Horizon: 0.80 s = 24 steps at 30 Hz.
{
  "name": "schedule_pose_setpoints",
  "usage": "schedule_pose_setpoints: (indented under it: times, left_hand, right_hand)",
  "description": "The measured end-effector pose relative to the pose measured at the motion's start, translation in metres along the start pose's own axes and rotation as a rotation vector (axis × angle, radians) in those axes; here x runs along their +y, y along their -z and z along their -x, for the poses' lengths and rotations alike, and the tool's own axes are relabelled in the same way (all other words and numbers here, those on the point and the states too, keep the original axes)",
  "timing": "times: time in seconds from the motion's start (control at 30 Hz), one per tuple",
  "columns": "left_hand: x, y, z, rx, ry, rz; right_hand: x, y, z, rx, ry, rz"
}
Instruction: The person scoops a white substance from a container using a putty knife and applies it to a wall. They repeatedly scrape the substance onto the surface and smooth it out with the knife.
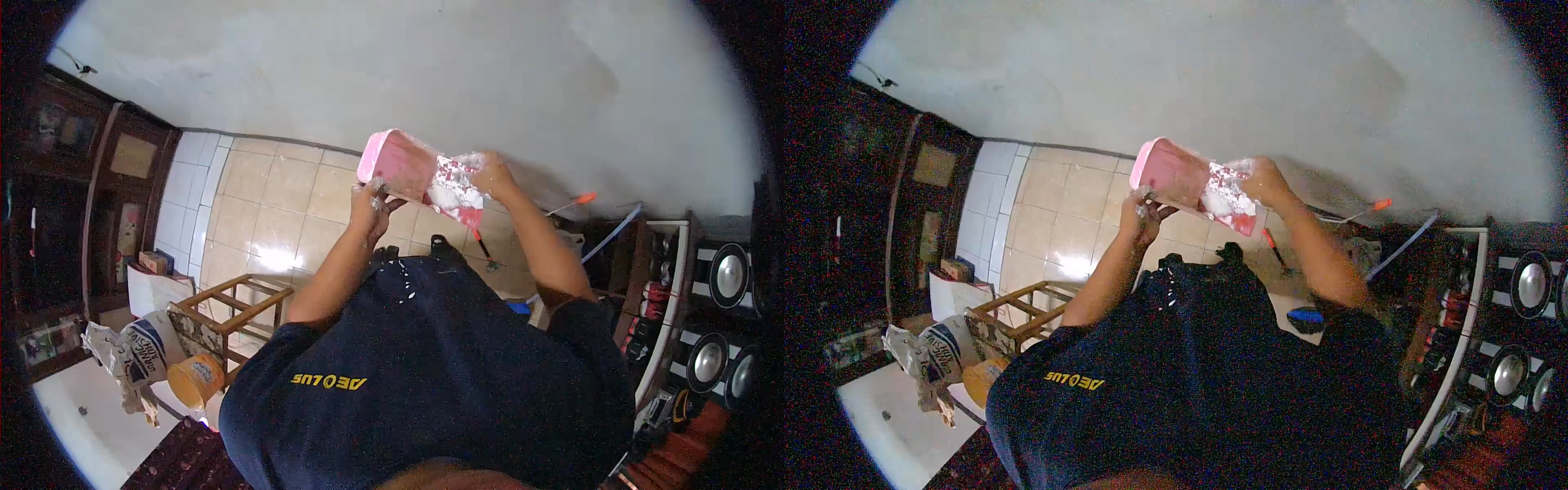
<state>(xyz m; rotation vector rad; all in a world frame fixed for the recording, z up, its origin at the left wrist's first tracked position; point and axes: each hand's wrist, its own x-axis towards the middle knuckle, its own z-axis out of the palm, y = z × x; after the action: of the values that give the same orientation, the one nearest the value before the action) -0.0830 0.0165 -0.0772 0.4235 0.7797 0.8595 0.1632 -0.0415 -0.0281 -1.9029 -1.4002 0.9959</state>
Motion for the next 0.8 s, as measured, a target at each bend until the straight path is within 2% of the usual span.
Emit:
schedule_pose_setpoints:
  times: [0.1,0.2,0.27,0.33,0.53,0.67,0.8]
  left_hand:
    - [0.002,-0.017,0.003,0.068,-0.007,-0.150]
    - [0.001,-0.023,0.000,0.022,0.015,-0.208]
    - [-0.003,-0.021,-0.001,0.032,0.014,-0.232]
    - [-0.004,-0.016,-0.002,-0.049,0.030,-0.206]
    - [0.000,-0.024,-0.003,-0.021,0.065,-0.263]
    - [0.009,-0.037,0.004,0.007,0.069,-0.143]
    - [0.016,-0.041,0.010,-0.062,0.126,-0.112]
  right_hand:
    - [0.029,-0.006,-0.004,-0.050,-0.077,-0.179]
    - [0.045,-0.012,-0.012,-0.012,0.036,-0.157]
    - [0.046,-0.016,-0.015,0.002,-0.002,-0.190]
    - [0.026,-0.008,-0.009,-0.011,-0.014,-0.209]
    - [0.040,-0.006,-0.013,-0.031,-0.034,-0.353]
    - [0.022,0.004,0.002,-0.025,-0.003,-0.249]
    - [0.030,0.006,0.003,0.052,0.041,-0.245]
